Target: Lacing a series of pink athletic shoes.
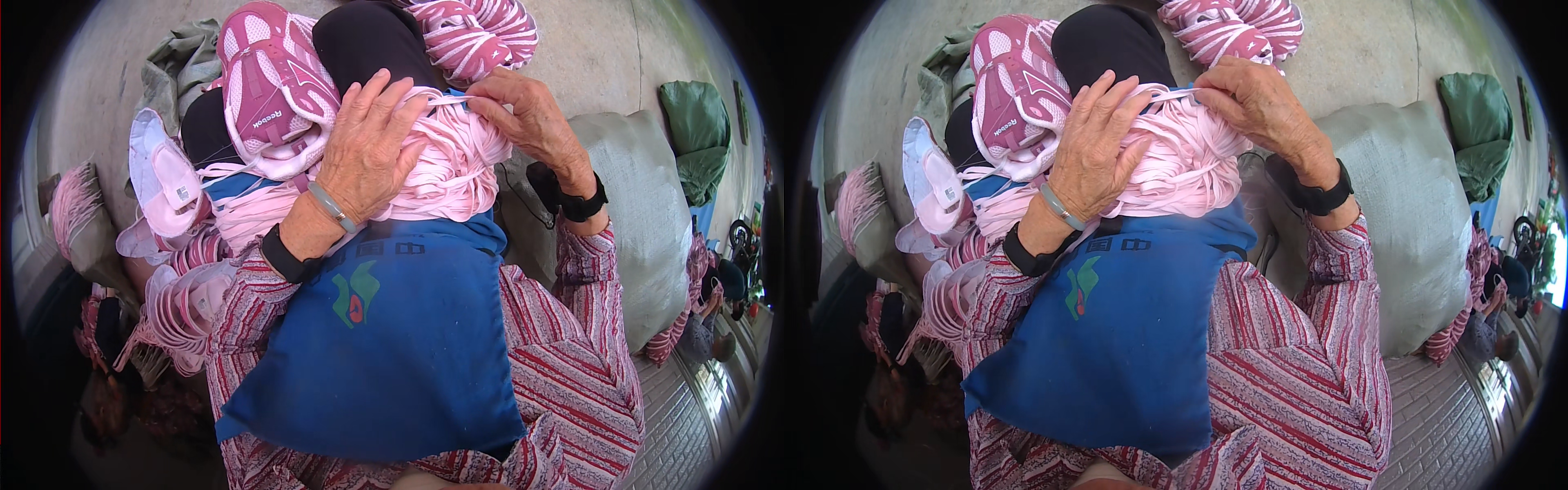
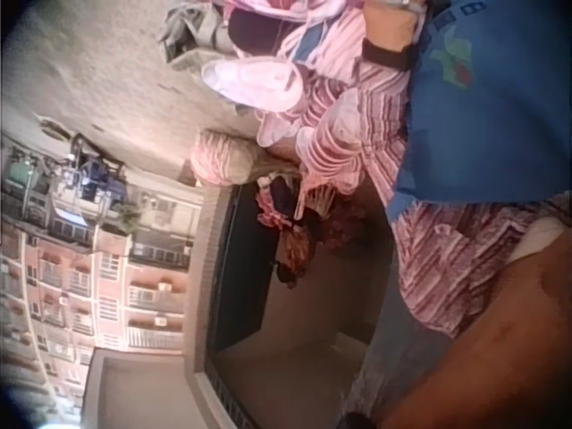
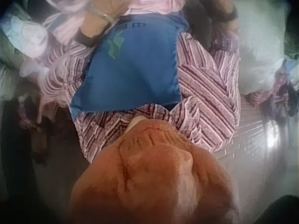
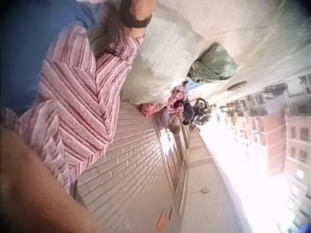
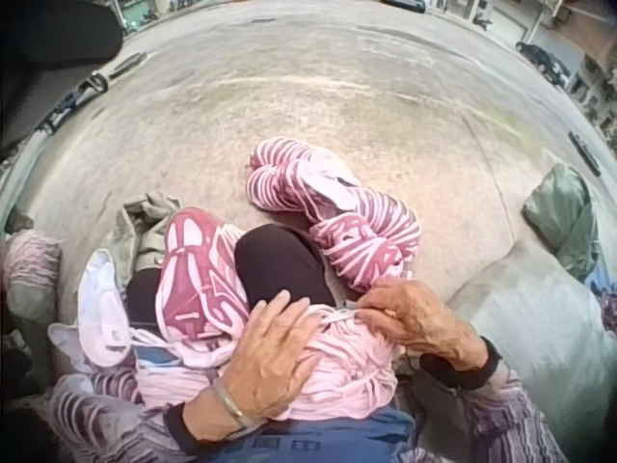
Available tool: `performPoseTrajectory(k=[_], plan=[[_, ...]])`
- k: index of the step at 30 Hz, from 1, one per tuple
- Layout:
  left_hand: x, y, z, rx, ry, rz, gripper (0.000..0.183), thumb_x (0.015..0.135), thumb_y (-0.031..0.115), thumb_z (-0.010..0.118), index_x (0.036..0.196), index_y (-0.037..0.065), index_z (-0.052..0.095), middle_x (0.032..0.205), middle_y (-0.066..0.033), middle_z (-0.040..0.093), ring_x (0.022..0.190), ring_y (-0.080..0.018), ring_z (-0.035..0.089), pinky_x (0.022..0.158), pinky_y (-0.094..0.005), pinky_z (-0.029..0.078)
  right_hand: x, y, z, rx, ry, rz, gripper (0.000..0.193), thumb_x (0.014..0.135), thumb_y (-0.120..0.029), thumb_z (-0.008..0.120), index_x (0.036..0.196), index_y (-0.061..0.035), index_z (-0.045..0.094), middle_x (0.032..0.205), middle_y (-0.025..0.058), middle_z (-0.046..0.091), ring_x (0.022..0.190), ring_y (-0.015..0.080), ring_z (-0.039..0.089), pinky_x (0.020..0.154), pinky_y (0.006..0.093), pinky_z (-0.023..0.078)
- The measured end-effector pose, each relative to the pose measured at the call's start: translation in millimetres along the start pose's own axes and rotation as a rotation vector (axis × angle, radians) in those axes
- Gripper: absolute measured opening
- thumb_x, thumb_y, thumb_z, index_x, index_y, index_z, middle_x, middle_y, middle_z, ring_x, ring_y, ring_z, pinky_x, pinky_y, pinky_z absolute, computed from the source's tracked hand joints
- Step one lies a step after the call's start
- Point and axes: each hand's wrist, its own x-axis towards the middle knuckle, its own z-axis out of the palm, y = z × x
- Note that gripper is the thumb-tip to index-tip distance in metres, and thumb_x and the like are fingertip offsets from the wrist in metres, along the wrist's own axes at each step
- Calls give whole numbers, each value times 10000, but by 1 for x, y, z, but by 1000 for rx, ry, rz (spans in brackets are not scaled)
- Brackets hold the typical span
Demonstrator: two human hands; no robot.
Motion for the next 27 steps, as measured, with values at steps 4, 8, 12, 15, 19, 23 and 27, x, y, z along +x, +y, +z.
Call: performPoseTrajectory(k=[4,8,12,15,19,23,27], plan=[[-4,5,-7,0,-50,59,364,770,165,671,1095,37,567,1211,-166,539,1199,-329,464,1030,-462,347,-13,4,-8,169,99,201,247,870,-221,616,955,6,665,846,107,644,758,211,615,689,298,487],[6,10,-19,-189,-82,32,361,737,198,695,1023,22,562,990,-170,611,1004,-318,573,888,-414,437,-28,4,-16,274,-123,274,214,857,-178,615,949,7,673,851,104,646,753,170,609,672,282,491],[22,8,-14,-234,55,25,522,774,295,694,1185,25,518,1163,-167,560,1113,-342,528,932,-443,406,-36,4,-14,143,-84,248,193,816,-108,597,949,10,671,812,103,642,727,170,614,662,282,494],[23,9,0,-61,-175,41,590,824,415,623,1279,65,486,1333,-131,462,1319,-330,335,1100,-549,157,-37,3,-10,146,-115,251,175,806,-93,594,925,11,669,786,113,638,706,211,622,652,309,492],[13,8,17,99,-247,56,587,811,441,631,1239,53,526,1292,-132,494,1289,-327,375,1100,-567,118,-38,1,-8,54,-79,164,150,791,-83,601,891,7,667,779,118,632,709,268,620,647,351,484],[8,7,22,30,-106,96,586,808,442,634,1229,49,530,1284,-136,498,1286,-332,377,1100,-569,121,-37,1,-5,-226,24,6,159,784,-101,601,892,-1,661,784,118,625,729,309,606,658,383,470],[9,14,19,-46,-86,93,562,799,398,653,1244,83,517,1278,-124,500,1285,-320,382,1098,-543,174,-33,1,-3,-360,85,-4,182,791,-125,598,914,-5,658,801,125,630,753,324,606,682,386,472]])
